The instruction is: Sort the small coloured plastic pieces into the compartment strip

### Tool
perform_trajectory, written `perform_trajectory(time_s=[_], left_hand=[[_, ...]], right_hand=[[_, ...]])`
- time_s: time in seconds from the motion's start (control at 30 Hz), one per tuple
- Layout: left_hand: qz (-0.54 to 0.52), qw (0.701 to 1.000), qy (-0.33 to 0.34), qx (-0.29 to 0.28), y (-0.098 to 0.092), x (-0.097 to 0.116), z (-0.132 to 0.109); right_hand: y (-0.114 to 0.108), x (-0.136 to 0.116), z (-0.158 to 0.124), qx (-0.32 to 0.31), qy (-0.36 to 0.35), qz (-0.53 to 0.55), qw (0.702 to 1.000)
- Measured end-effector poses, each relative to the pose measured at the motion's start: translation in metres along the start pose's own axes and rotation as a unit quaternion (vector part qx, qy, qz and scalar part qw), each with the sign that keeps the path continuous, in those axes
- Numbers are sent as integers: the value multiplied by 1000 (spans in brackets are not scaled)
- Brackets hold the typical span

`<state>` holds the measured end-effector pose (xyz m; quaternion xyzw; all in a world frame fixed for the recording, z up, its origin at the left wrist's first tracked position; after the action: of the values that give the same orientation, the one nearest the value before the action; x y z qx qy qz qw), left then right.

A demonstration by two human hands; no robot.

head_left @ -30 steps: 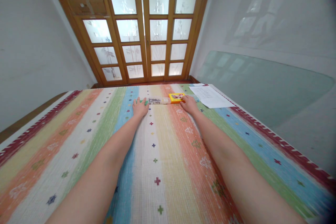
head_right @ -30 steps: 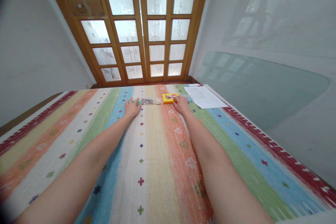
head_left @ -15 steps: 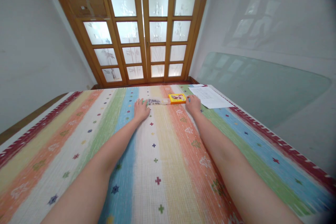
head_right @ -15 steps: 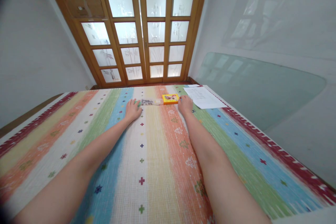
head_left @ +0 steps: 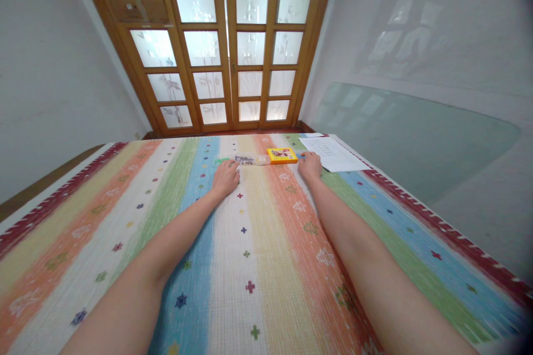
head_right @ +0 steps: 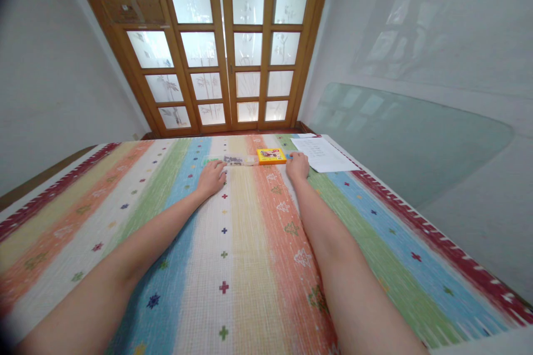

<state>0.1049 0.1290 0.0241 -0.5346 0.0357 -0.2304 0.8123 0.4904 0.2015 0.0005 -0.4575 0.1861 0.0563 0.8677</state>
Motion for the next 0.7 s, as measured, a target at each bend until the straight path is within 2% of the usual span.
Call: perform_trajectory(time_s=[0.27,0.43,0.57,0.7], left_hand=[[-37,997,48,-52,-1,9,-24],[-76,991,91,-64,-4,1,-35],[-103,984,119,-82,-4,-5,-39],[-106,984,115,-89,-4,-8,-44]], right_hand=[[7,5,4,-5,9,13,1000],[17,10,6,-33,10,8,999],[11,11,7,-13,8,4,1000],[8,4,6,-18,-21,6,1000]])
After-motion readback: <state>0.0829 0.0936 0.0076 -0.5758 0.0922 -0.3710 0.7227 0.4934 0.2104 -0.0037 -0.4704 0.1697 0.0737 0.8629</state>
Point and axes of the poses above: each hand's wrist, its own z-axis towards the middle knuckle, its own y-axis out of the palm, x = y × z, the point moved 10 cm from there along z, towards the middle knuckle
